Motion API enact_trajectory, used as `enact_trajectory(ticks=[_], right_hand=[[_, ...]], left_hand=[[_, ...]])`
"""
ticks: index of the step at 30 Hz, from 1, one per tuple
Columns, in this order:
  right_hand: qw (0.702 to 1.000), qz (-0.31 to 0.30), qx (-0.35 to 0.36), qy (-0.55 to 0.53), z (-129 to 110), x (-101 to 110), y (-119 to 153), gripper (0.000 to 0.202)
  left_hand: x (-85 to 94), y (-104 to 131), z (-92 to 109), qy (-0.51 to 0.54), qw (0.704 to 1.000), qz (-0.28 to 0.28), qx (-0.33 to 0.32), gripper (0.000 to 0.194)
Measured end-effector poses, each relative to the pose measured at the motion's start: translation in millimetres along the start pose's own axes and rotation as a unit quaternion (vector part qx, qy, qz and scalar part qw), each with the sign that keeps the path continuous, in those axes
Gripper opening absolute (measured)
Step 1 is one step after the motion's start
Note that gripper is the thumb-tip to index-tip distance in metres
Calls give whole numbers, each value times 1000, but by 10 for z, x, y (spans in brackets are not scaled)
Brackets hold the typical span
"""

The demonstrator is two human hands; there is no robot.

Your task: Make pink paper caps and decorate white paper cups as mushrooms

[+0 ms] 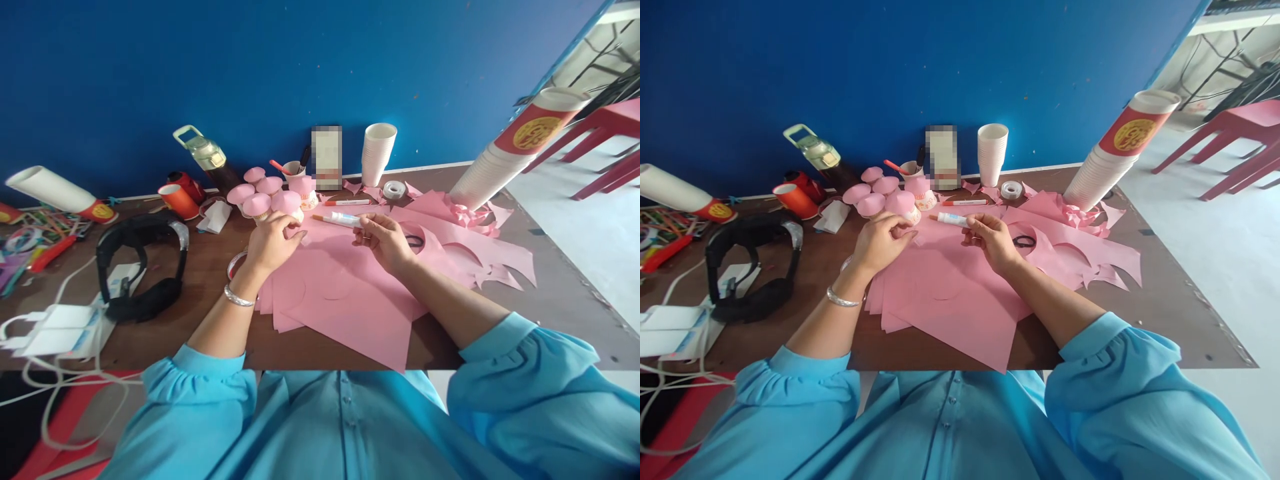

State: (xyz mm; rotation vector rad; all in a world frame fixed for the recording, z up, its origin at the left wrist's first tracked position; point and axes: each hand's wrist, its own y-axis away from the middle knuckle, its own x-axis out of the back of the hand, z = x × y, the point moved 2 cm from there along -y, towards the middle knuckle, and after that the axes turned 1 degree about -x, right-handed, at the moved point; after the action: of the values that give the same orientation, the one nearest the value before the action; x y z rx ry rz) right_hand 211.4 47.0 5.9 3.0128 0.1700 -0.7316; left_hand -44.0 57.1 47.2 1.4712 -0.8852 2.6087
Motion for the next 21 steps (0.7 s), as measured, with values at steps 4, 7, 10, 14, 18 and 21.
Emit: enact_trajectory(ticks=[4,7,10,14,18,21], right_hand=[[999,10,15,41,30,15,5,41],[996,5,31,84,24,-7,20,42],[989,-3,55,134,5,-37,36,45],[977,-27,82,194,2,-65,54,46],[966,-40,93,238,6,-59,61,46],[964,-33,104,243,-7,-42,59,45]], left_hand=[[-88,68,-35,-84,994,-72,-2,25],[-183,101,-8,-98,990,-105,-10,16],[-231,100,41,-12,996,-88,-21,16],[-280,98,118,151,987,-61,-8,20],[-332,105,143,219,972,-72,43,30],[-338,102,120,256,962,-63,72,38]])
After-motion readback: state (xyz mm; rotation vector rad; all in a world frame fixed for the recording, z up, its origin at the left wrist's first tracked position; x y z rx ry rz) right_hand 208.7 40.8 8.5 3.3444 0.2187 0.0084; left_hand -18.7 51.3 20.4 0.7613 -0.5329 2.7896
